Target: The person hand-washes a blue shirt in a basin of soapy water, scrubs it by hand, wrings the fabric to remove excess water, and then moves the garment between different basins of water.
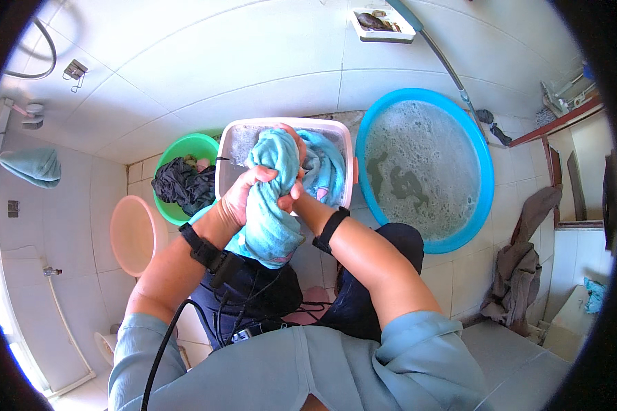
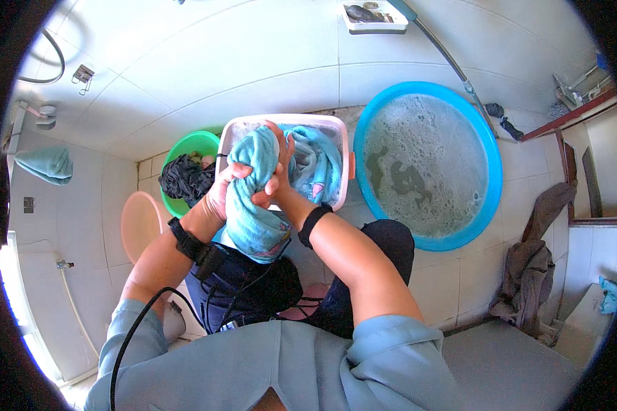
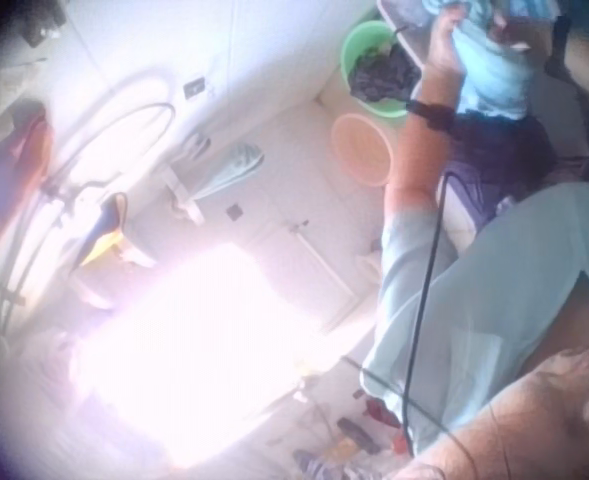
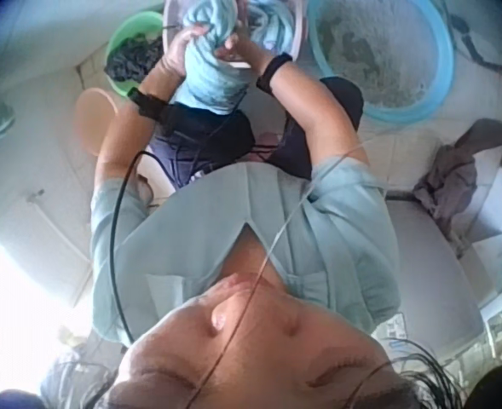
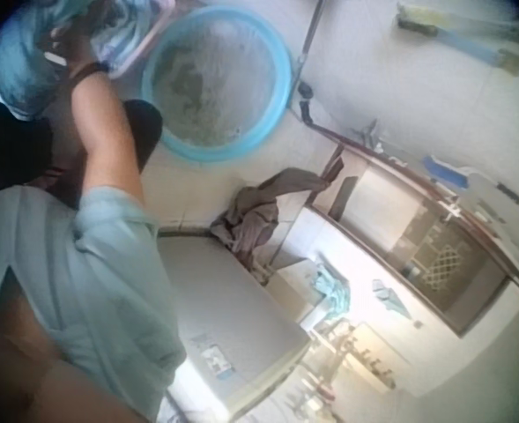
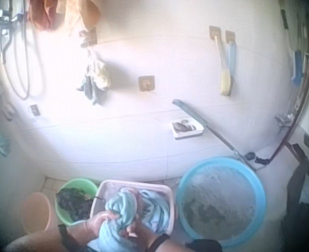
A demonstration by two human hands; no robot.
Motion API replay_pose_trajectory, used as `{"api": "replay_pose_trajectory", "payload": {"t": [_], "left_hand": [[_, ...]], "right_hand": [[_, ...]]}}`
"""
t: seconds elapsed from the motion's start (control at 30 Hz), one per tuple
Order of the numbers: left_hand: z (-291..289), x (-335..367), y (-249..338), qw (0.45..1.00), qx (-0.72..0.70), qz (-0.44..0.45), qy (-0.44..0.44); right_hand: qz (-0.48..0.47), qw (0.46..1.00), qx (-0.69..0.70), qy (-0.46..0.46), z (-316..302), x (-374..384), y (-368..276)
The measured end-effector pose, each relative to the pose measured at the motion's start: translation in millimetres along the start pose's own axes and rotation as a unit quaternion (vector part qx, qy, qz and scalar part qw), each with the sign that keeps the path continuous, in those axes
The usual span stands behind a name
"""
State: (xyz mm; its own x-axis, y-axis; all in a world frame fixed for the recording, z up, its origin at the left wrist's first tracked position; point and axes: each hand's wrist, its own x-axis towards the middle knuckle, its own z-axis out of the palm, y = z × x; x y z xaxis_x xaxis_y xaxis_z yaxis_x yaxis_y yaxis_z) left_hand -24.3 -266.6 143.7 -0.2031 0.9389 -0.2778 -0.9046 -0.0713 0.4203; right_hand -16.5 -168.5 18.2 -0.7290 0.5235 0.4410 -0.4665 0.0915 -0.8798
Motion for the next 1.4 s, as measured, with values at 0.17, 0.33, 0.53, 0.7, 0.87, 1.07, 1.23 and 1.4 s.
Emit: {"api": "replay_pose_trajectory", "payload": {"t": [0.17, 0.33, 0.53, 0.7, 0.87, 1.07, 1.23, 1.4], "left_hand": [[-20.1, -23.9, 40.6, 0.973, 0.169, -0.118, 0.101], [-41.1, -19.1, 64.6, 0.694, 0.676, -0.138, 0.206], [-72.5, -1.0, 32.6, 0.345, 0.895, -0.133, 0.248], [-88.8, 11.0, 26.7, 0.285, 0.921, -0.061, 0.261], [-72.6, 13.8, 32.9, 0.309, 0.909, -0.074, 0.270], [-70.1, -27.0, 55.6, 0.792, 0.593, -0.072, 0.123], [-82.4, -25.2, 50.8, 0.986, 0.041, -0.154, -0.042], [-63.0, -14.0, 20.5, 0.990, 0.041, 0.028, 0.130]], "right_hand": [[-0.083, 0.955, -0.257, -0.122, -35.9, 67.3, -40.1], [-0.156, 0.881, -0.339, -0.290, -50.8, 61.1, -42.3], [0.086, 0.778, -0.447, -0.433, -41.7, 32.3, -37.3], [0.236, 0.807, -0.371, -0.395, -38.6, 15.3, -0.9], [0.297, 0.841, -0.289, -0.348, -42.4, 12.9, 2.7], [0.184, 0.861, -0.326, -0.344, -36.6, 57.3, -57.6], [-0.204, 0.900, -0.219, -0.318, -16.5, 60.2, -104.9], [-0.315, 0.845, -0.210, -0.376, -3.2, 19.9, -137.4]]}}
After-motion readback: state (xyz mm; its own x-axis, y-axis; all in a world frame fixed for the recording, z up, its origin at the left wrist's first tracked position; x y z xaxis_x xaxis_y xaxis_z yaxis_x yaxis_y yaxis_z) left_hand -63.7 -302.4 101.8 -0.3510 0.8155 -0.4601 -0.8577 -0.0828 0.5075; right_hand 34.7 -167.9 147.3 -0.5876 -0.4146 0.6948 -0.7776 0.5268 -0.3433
